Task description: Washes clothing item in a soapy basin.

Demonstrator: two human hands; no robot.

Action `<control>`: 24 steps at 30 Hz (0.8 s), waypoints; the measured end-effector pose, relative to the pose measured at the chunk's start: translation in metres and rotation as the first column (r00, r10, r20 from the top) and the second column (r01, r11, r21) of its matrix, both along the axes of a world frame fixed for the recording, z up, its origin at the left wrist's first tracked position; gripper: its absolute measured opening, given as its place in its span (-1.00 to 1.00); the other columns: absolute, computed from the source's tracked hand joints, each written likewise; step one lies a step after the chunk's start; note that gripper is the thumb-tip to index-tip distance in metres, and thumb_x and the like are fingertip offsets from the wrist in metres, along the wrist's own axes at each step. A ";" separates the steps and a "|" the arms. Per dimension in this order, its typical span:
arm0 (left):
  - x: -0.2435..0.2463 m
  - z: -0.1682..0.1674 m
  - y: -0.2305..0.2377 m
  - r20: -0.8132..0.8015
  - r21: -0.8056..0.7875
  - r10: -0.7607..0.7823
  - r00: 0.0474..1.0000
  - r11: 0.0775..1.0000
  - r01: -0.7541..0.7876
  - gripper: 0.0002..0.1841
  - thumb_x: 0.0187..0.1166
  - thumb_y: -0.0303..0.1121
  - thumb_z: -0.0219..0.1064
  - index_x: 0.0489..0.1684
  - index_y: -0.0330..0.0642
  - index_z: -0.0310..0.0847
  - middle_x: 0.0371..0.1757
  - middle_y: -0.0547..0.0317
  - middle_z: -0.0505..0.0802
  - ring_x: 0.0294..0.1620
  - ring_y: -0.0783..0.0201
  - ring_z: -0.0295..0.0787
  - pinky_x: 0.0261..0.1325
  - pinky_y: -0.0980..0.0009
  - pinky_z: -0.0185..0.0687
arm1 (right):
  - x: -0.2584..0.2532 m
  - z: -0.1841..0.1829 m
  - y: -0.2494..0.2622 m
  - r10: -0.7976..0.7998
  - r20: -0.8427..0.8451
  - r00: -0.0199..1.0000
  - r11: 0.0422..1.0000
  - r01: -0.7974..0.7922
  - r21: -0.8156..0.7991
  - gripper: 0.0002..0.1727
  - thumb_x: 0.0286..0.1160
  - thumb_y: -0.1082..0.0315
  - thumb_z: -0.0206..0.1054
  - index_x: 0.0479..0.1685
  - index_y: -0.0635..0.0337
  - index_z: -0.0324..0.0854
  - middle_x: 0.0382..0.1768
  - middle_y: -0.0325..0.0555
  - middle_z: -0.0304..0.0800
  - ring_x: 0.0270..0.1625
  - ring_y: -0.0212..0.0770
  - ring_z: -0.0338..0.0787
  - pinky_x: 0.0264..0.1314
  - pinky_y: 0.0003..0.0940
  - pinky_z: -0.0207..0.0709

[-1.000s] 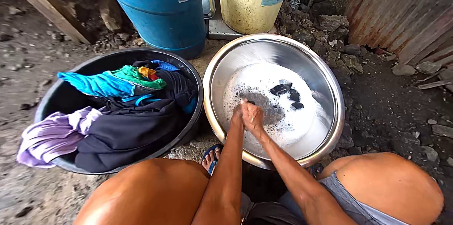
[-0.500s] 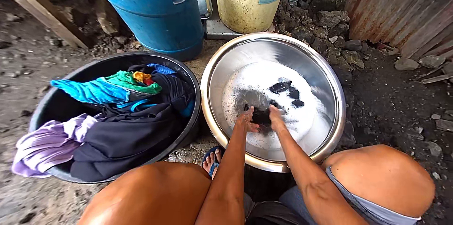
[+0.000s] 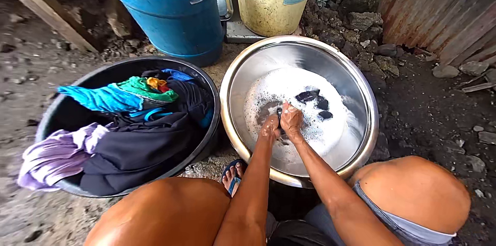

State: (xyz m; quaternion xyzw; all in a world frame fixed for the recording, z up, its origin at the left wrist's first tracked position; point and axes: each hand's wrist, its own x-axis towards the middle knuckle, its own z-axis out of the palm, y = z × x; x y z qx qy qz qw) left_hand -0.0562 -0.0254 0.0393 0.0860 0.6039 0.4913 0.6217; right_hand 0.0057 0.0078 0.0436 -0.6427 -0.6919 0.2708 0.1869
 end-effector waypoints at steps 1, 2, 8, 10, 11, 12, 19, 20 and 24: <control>0.001 0.002 0.003 0.058 -0.008 -0.011 0.998 1.000 0.011 -0.62 0.92 -0.21 -0.12 0.23 -0.29 0.54 -0.09 -0.02 0.73 -0.15 0.18 0.67 -0.06 0.17 0.64 | 0.003 -0.001 0.001 -0.059 -0.031 0.998 0.998 0.059 0.005 -0.34 0.90 0.05 -0.15 -0.15 0.36 0.82 -0.09 0.32 0.88 0.19 0.32 0.83 0.31 0.29 0.55; 0.002 0.004 0.005 0.070 -0.017 -0.005 0.998 1.000 0.006 -0.62 0.91 -0.20 -0.11 0.18 -0.28 0.55 -0.14 -0.01 0.74 -0.20 0.18 0.68 -0.11 0.18 0.65 | 0.003 0.001 -0.001 -0.088 -0.063 0.994 0.996 0.088 -0.008 -0.32 0.91 0.05 -0.16 -0.16 0.39 0.81 -0.08 0.33 0.88 0.21 0.31 0.82 0.34 0.27 0.54; -0.022 -0.021 -0.043 -0.272 0.372 0.063 0.960 0.927 0.044 -0.53 0.93 -0.32 -0.23 0.47 -0.52 0.42 0.29 -0.22 0.72 0.29 0.24 0.65 0.45 0.32 0.52 | -0.023 0.017 -0.052 0.164 -0.140 0.976 0.977 -0.142 0.156 -0.44 0.77 0.13 0.03 -0.43 0.34 0.80 -0.37 0.21 0.88 -0.11 0.21 0.91 0.01 0.25 0.66; -0.008 -0.002 -0.026 -0.139 0.170 -0.011 0.990 0.985 0.035 -0.58 0.94 -0.27 -0.15 0.36 -0.39 0.51 0.09 -0.06 0.77 0.03 0.29 0.68 0.19 0.29 0.62 | -0.002 0.009 -0.028 0.087 -0.094 0.992 0.996 -0.087 0.002 -0.39 0.85 0.04 -0.02 -0.21 0.33 0.85 -0.17 0.28 0.90 0.09 0.28 0.87 0.25 0.33 0.59; 0.001 0.002 -0.010 -0.038 0.058 -0.040 0.998 0.997 0.042 -0.65 0.91 -0.27 -0.07 0.21 -0.32 0.57 -0.11 0.00 0.76 -0.17 0.26 0.68 -0.04 0.25 0.65 | 0.015 -0.001 -0.008 -0.002 -0.050 0.999 0.998 -0.001 -0.055 -0.39 0.85 0.02 -0.05 -0.15 0.31 0.84 -0.10 0.29 0.90 0.15 0.29 0.85 0.29 0.33 0.57; 0.010 0.005 0.002 0.037 0.008 -0.096 0.995 0.995 0.096 -0.69 0.89 -0.24 -0.08 0.05 -0.23 0.55 -0.28 0.09 0.72 -0.33 0.27 0.67 -0.22 0.27 0.66 | 0.035 -0.013 0.012 -0.093 0.017 0.996 0.988 0.094 -0.119 -0.39 0.85 0.00 -0.06 -0.03 0.29 0.84 0.02 0.31 0.88 0.24 0.30 0.81 0.34 0.33 0.55; -0.001 -0.027 0.009 -0.076 -0.136 -0.316 0.946 0.943 0.304 -0.34 0.88 0.10 -0.08 0.80 -0.15 0.14 0.68 -0.32 0.43 0.59 -0.25 0.46 0.39 -0.24 0.48 | 0.120 -0.091 0.030 -0.513 -0.123 0.849 0.762 0.385 -0.520 -0.29 0.89 -0.09 -0.08 0.58 0.43 0.44 0.60 0.41 0.45 0.71 0.25 0.41 0.73 0.21 0.23; -0.003 -0.036 0.007 -0.050 -0.189 -0.303 0.952 0.938 0.289 -0.32 0.87 0.13 -0.10 0.79 -0.19 0.13 0.69 -0.33 0.41 0.59 -0.27 0.46 0.39 -0.25 0.50 | 0.116 -0.093 0.024 -0.512 -0.218 0.831 0.756 0.315 -0.574 -0.28 0.87 -0.09 0.00 0.67 0.40 0.34 0.64 0.41 0.40 0.73 0.24 0.37 0.75 0.23 0.20; 0.000 -0.057 0.006 0.032 -0.256 -0.147 0.989 0.955 0.150 -0.22 0.85 0.25 -0.31 0.64 -0.30 0.31 0.50 -0.37 0.57 0.43 -0.25 0.57 0.32 -0.27 0.52 | 0.060 -0.076 0.003 -0.074 -0.356 0.932 0.868 -0.116 -0.484 -0.62 0.56 0.42 0.34 0.32 0.37 0.62 0.34 0.31 0.68 0.44 0.13 0.65 0.53 0.10 0.48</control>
